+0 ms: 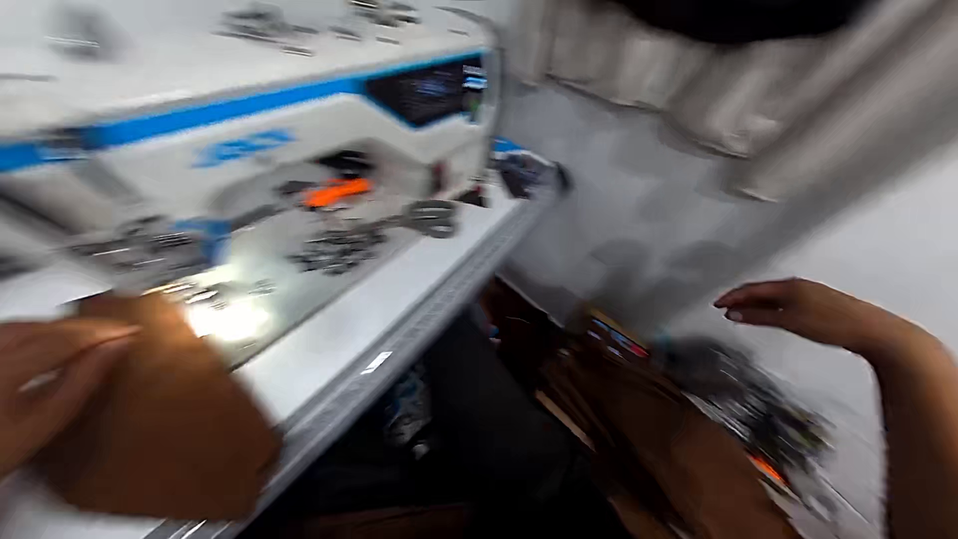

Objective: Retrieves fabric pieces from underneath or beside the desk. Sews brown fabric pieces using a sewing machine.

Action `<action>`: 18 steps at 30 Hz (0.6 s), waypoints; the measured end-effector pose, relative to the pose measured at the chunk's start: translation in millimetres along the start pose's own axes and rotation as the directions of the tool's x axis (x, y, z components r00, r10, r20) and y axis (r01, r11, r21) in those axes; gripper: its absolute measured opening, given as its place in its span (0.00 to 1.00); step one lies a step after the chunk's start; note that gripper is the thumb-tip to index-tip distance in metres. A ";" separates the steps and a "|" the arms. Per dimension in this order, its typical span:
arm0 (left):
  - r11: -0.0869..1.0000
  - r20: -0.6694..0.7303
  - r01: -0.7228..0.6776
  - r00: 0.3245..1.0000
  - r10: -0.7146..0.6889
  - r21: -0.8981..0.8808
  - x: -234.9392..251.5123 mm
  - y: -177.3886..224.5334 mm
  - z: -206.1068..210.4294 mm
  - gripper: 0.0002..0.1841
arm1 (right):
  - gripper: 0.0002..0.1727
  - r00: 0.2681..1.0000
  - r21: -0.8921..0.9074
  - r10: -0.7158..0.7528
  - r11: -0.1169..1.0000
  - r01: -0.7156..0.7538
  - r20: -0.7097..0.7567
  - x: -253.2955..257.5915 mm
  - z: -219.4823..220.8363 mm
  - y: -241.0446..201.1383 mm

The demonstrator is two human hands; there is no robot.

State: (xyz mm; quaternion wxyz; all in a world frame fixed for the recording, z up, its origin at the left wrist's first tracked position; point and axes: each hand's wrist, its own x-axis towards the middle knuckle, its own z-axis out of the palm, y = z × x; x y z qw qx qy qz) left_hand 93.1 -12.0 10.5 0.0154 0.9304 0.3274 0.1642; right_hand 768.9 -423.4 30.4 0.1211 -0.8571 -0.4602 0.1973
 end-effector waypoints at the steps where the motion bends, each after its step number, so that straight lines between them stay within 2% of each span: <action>1: 0.994 -0.135 -0.111 0.985 0.109 -0.008 -5.6 -42.4 17.0 0.21 | 0.11 0.968 0.007 -0.249 0.968 0.249 -0.023 27.1 17.4 -50.6; 2: 0.989 -0.209 -0.147 0.967 0.146 0.013 -7.4 -61.8 25.7 0.22 | 0.12 0.884 0.006 -0.466 0.884 0.467 -0.044 49.6 38.7 -101.7; 3: 0.991 -0.231 -0.134 0.963 0.137 0.026 -7.6 -64.3 26.6 0.22 | 0.12 0.775 -0.005 -0.629 0.777 0.630 -0.069 67.6 60.8 -154.1; 4: 0.993 -0.236 -0.118 0.964 0.121 0.028 -6.4 -61.4 25.4 0.21 | 0.11 0.671 -0.010 -0.736 0.675 0.738 -0.095 83.2 81.3 -204.0; 6: 0.994 -0.238 -0.104 0.965 0.107 0.025 -4.8 -57.8 25.2 0.21 | 0.09 0.512 -0.048 -0.849 0.521 0.852 -0.131 116.2 115.2 -286.4; 8: 0.994 -0.247 -0.106 0.963 0.109 0.027 -4.4 -58.0 24.4 0.20 | 0.08 0.429 -0.088 -0.891 0.444 0.892 -0.151 152.4 142.3 -348.4; 10: 0.994 -0.253 -0.107 0.961 0.112 0.030 -4.8 -59.9 25.4 0.19 | 0.07 0.375 -0.121 -0.914 0.395 0.911 -0.156 179.9 161.8 -392.5; 12: 0.994 -0.252 -0.103 0.961 0.109 0.037 -4.2 -60.5 25.9 0.19 | 0.08 0.353 -0.149 -0.929 0.366 0.918 -0.109 194.7 171.5 -419.5; 15: 0.995 -0.249 -0.092 0.964 0.097 0.030 -4.2 -60.2 25.9 0.19 | 0.08 0.344 -0.154 -0.938 0.348 0.925 -0.047 201.5 173.3 -439.8; 18: 0.997 -0.239 -0.076 0.968 0.079 0.020 -4.9 -60.6 28.2 0.18 | 0.07 0.386 -0.137 -0.922 0.383 0.914 -0.001 203.9 177.2 -448.9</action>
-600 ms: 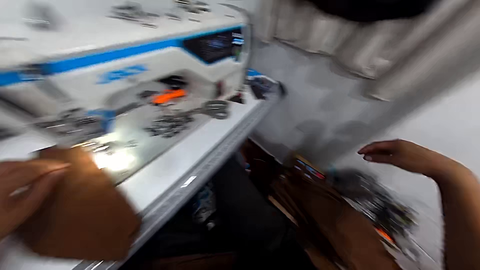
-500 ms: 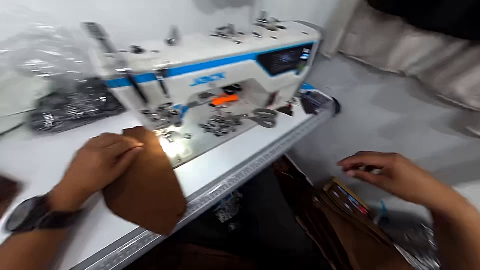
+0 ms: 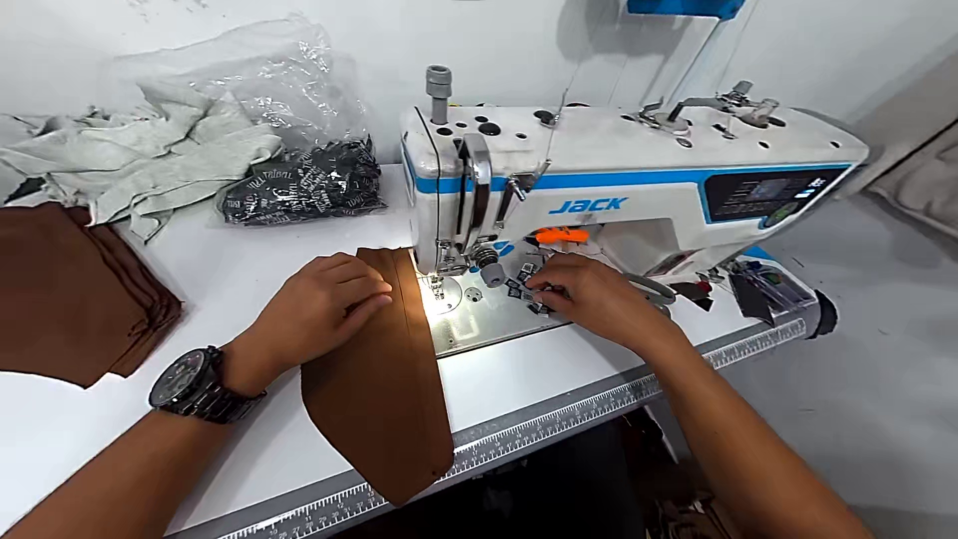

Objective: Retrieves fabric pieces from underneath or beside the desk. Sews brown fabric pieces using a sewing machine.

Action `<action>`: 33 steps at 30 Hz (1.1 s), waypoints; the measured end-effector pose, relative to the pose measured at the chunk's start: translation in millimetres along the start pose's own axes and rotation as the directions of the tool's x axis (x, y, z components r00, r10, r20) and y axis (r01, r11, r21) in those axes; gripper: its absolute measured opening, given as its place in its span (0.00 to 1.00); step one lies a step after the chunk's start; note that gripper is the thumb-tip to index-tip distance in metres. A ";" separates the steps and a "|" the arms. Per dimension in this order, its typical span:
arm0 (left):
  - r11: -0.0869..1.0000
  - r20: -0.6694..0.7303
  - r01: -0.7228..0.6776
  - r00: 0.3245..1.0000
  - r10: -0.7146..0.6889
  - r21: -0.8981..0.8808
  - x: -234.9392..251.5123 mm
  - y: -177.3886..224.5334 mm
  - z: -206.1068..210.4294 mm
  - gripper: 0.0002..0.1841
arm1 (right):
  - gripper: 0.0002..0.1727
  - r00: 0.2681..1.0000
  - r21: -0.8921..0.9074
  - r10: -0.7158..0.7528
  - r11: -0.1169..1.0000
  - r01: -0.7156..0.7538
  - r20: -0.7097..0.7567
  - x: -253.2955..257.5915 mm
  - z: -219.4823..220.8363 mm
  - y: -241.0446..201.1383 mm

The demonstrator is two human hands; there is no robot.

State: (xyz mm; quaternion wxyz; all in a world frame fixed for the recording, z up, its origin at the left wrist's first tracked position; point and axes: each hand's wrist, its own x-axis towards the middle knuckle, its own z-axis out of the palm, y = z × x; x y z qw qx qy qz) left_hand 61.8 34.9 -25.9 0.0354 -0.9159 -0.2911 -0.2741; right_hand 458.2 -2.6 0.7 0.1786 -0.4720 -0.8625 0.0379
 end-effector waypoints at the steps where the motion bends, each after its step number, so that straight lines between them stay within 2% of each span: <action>1: 1.000 0.003 0.002 1.000 -0.002 -0.002 0.2 0.4 0.9 0.18 | 0.07 1.000 0.000 0.011 1.000 -0.011 0.003 2.9 4.3 1.0; 4: 1.000 0.007 0.004 1.000 -0.004 0.002 0.4 2.6 1.8 0.18 | 0.10 1.000 -0.016 0.020 1.000 -0.020 -0.003 11.9 19.6 5.7; 11: 1.000 0.000 -0.001 1.000 0.001 0.013 0.7 6.4 1.8 0.18 | 0.05 0.998 -0.060 -0.063 0.996 0.060 -0.033 18.7 27.7 11.3; 16: 1.000 -0.011 -0.003 1.000 0.004 0.016 -0.2 6.2 4.1 0.18 | 0.11 0.977 -0.136 -0.159 0.981 0.141 -0.138 15.6 27.9 10.8; 19: 1.000 -0.013 0.007 1.000 -0.007 0.017 0.7 8.5 3.9 0.18 | 0.10 0.973 0.080 -0.169 0.980 0.183 -0.157 15.2 24.7 -10.1; 22: 1.000 -0.001 0.004 1.000 -0.004 0.008 1.6 11.0 5.1 0.18 | 0.07 0.964 0.322 -0.247 0.909 0.265 -0.097 25.7 33.5 -33.1; 24: 1.000 0.002 0.002 1.000 -0.002 0.006 1.3 11.3 5.0 0.18 | 0.10 0.927 0.406 -0.370 0.839 0.362 -0.061 37.0 38.7 -39.8; 28: 1.000 -0.002 0.011 1.000 -0.011 0.019 -0.2 9.0 2.2 0.18 | 0.11 0.809 0.504 -0.583 0.678 0.535 -0.075 57.6 48.1 -39.9; 31: 0.999 0.016 0.027 1.000 -0.027 0.021 -1.6 9.5 3.9 0.18 | 0.12 0.726 0.438 -0.686 0.638 0.633 -0.051 70.8 53.9 -29.0; 33: 0.999 0.034 0.034 0.999 -0.035 0.023 -1.5 11.4 5.7 0.18 | 0.13 0.716 0.307 -0.697 0.673 0.673 -0.040 73.3 56.9 -17.0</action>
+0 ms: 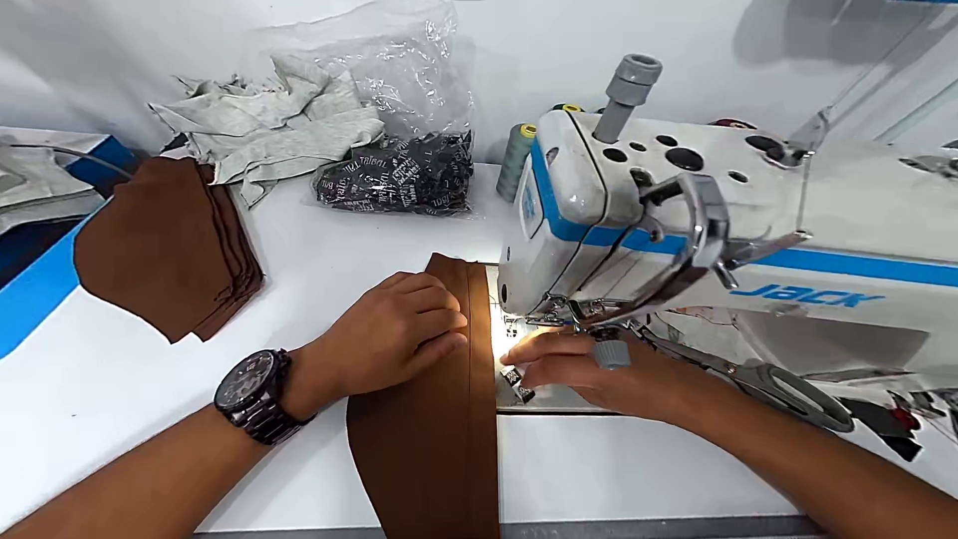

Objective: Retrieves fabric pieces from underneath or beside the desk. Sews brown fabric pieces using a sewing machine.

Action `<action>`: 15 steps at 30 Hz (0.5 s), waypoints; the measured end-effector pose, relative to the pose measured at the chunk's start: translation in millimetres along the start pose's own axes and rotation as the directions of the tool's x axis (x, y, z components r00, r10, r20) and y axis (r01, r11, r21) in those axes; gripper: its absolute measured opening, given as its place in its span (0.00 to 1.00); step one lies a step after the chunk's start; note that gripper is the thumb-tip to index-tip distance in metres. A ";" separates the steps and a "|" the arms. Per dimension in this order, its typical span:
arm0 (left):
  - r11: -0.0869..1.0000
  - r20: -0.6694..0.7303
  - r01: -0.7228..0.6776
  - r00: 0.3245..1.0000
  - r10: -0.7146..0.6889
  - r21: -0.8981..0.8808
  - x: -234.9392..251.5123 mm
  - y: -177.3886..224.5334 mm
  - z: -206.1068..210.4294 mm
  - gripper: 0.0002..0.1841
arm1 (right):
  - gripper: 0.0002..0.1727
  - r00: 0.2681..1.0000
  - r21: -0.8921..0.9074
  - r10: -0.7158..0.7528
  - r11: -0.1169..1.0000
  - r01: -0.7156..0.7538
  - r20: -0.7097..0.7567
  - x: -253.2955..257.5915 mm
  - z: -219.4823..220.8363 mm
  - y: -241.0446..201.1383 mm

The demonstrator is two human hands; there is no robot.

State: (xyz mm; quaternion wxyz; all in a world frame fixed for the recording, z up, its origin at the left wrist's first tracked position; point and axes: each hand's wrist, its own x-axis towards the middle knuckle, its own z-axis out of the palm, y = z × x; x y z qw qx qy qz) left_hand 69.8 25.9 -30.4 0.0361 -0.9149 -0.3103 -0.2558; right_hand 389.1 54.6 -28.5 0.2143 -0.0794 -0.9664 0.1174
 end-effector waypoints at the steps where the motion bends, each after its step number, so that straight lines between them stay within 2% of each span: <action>1: 1.000 0.010 0.002 1.000 -0.002 0.005 0.1 1.8 0.3 0.18 | 0.13 0.999 -0.083 0.015 0.996 -0.018 -0.037 -5.7 1.6 3.0; 3: 1.000 0.023 0.006 1.000 -0.007 0.016 0.8 7.7 -0.3 0.18 | 0.12 0.987 -0.190 0.058 0.978 -0.087 -0.153 -15.1 5.7 -4.0; 5: 1.000 0.017 0.022 1.000 -0.023 0.015 1.3 19.4 2.2 0.18 | 0.12 0.956 -0.145 0.173 0.967 -0.211 -0.239 -18.8 13.3 -27.7; 8: 0.995 -0.015 0.097 0.995 -0.097 0.010 3.7 37.2 9.6 0.18 | 0.18 0.935 -0.128 0.304 0.935 -0.329 -0.181 -16.7 24.3 -53.4; 11: 0.989 0.003 0.145 0.989 -0.145 -0.007 2.7 43.8 13.9 0.21 | 0.11 0.948 -0.160 0.295 0.937 -0.311 -0.118 -19.6 28.4 -46.1; 15: 0.986 0.017 0.165 0.986 -0.164 -0.001 1.6 40.6 12.1 0.22 | 0.15 0.933 -0.163 0.341 0.920 -0.356 -0.114 -25.7 24.3 -31.6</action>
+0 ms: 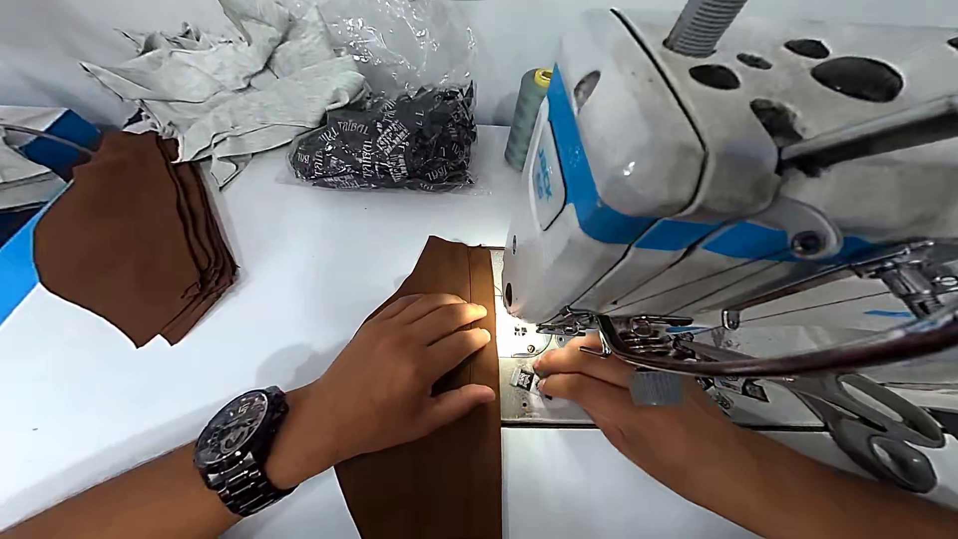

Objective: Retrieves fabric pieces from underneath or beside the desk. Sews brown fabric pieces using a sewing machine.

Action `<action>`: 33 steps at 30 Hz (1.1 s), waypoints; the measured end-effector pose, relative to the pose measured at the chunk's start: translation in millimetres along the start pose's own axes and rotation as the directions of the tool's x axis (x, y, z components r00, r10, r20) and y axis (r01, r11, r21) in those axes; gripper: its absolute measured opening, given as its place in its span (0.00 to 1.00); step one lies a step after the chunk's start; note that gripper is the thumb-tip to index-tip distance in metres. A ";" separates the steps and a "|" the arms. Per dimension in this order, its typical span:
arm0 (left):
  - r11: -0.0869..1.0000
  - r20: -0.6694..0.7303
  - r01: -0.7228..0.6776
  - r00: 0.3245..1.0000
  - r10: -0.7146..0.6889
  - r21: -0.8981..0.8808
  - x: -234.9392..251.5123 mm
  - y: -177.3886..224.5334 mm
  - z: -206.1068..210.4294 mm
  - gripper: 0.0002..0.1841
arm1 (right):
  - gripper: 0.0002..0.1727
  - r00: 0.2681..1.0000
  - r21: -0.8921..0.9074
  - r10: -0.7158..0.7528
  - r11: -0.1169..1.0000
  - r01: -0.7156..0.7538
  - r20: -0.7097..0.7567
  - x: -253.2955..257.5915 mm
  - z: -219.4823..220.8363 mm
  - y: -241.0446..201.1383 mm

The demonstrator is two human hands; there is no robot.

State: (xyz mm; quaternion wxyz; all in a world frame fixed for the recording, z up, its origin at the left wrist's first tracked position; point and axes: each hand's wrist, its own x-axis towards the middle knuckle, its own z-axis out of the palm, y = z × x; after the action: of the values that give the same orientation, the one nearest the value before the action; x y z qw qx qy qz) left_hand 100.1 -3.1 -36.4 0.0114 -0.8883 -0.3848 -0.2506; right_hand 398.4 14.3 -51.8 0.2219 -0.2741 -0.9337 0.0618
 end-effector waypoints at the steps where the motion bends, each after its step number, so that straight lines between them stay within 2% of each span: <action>1: 1.000 0.001 0.004 1.000 -0.004 0.003 -0.1 -0.1 -0.7 0.23 | 0.15 1.000 0.000 0.006 1.000 -0.006 -0.018 0.2 -0.7 1.2; 5: 0.999 -0.011 0.030 1.000 -0.030 0.018 0.0 -0.5 -2.1 0.26 | 0.13 0.996 0.024 -0.005 1.000 0.007 -0.090 2.9 -2.9 -2.6; 9: 0.995 0.003 0.091 0.996 -0.091 0.032 0.4 -0.6 -1.3 0.34 | 0.12 0.998 0.033 -0.045 0.998 0.047 -0.054 1.8 0.5 -2.8; 12: 0.993 -0.001 0.113 0.994 -0.113 0.045 0.7 1.4 -1.0 0.36 | 0.14 0.998 0.014 -0.057 0.998 0.057 -0.003 2.9 0.0 1.5; 14: 0.993 -0.023 0.111 0.994 -0.110 0.043 0.3 2.6 -2.5 0.32 | 0.15 0.998 0.006 -0.059 0.998 0.059 0.006 1.6 0.5 3.4; 18: 0.994 -0.117 0.081 0.991 -0.072 0.076 0.0 1.3 -12.9 0.15 | 0.15 0.999 -0.012 -0.045 0.999 0.045 -0.019 -0.2 -1.8 3.5; 20: 0.993 -0.145 0.077 0.987 -0.064 0.088 0.3 -1.0 -18.7 0.13 | 0.15 0.999 -0.030 -0.037 0.999 0.037 -0.027 0.0 -2.4 4.9; 23: 0.999 -0.115 0.042 0.993 -0.038 0.033 -4.5 1.0 -16.9 0.11 | 0.16 0.999 -0.023 -0.039 0.999 0.039 0.006 0.1 -1.7 6.0; 26: 1.000 -0.053 0.018 0.998 -0.019 -0.015 -12.4 8.5 -5.3 0.17 | 0.16 0.996 -0.006 -0.070 0.997 0.071 0.050 0.2 -3.0 3.5; 30: 0.996 0.018 0.084 0.996 -0.083 -0.032 -15.5 11.1 2.1 0.25 | 0.16 0.993 0.016 -0.105 0.994 0.104 0.054 2.7 -3.0 -2.7; 33: 0.993 0.047 0.110 0.993 -0.108 -0.037 -15.0 10.3 2.3 0.27 | 0.16 0.991 -0.001 -0.119 0.993 0.119 0.060 3.3 -1.5 -2.5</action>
State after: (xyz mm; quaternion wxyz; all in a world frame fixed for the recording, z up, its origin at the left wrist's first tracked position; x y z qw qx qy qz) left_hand 99.5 -20.0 -43.4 -0.0287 -0.8714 -0.4278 -0.2385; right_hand 395.4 14.0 -48.6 0.1965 -0.2166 -0.9547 0.0547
